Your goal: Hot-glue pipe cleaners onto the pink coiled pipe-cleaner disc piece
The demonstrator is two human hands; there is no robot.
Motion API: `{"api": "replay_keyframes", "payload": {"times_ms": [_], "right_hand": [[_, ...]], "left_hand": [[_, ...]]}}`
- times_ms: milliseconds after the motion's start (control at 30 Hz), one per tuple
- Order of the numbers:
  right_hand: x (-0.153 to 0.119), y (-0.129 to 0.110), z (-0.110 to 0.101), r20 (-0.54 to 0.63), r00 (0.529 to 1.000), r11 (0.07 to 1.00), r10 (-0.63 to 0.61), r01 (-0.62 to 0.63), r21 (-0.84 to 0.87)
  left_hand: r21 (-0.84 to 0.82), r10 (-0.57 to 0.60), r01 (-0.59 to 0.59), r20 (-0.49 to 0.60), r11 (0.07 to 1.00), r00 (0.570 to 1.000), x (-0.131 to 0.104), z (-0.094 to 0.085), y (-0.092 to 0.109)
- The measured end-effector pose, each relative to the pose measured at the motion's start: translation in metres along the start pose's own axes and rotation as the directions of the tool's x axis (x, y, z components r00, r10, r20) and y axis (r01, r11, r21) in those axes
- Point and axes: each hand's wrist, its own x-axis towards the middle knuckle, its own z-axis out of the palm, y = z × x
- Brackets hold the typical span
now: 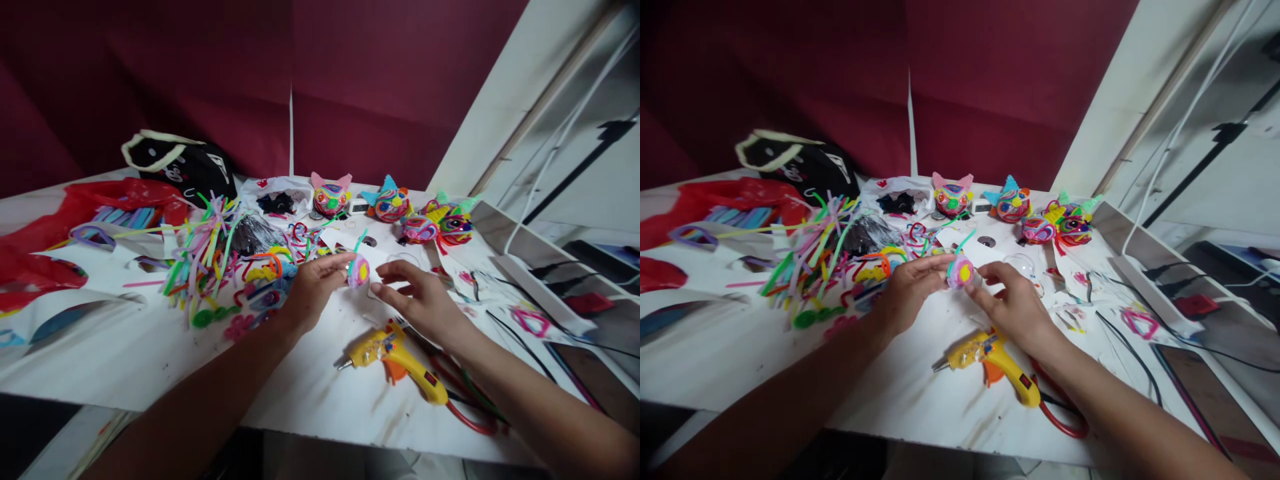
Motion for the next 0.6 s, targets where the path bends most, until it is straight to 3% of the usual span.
{"api": "replay_keyframes", "payload": {"times_ms": [233, 367, 600], "right_hand": [[0.031, -0.004, 0.03, -0.012, 0.994, 0.96, 0.11, -0.103, 0.259], [0.031, -0.006, 0.032, -0.008, 0.988, 0.943, 0.157, -0.148, 0.297], [0.029, -0.001, 0.035, -0.022, 0.993, 0.947, 0.12, -0.107, 0.304]], "left_hand": [[0.12, 0.086, -0.085, 0.0, 0.989, 0.996, -0.002, 0.001, 0.0], [0.199, 0.122, -0.118, -0.006, 0.973, 0.993, -0.002, 0.0, 0.0], [0.235, 0.136, -0.131, -0.004, 0.963, 0.991, -0.001, -0.001, -0.003]]}}
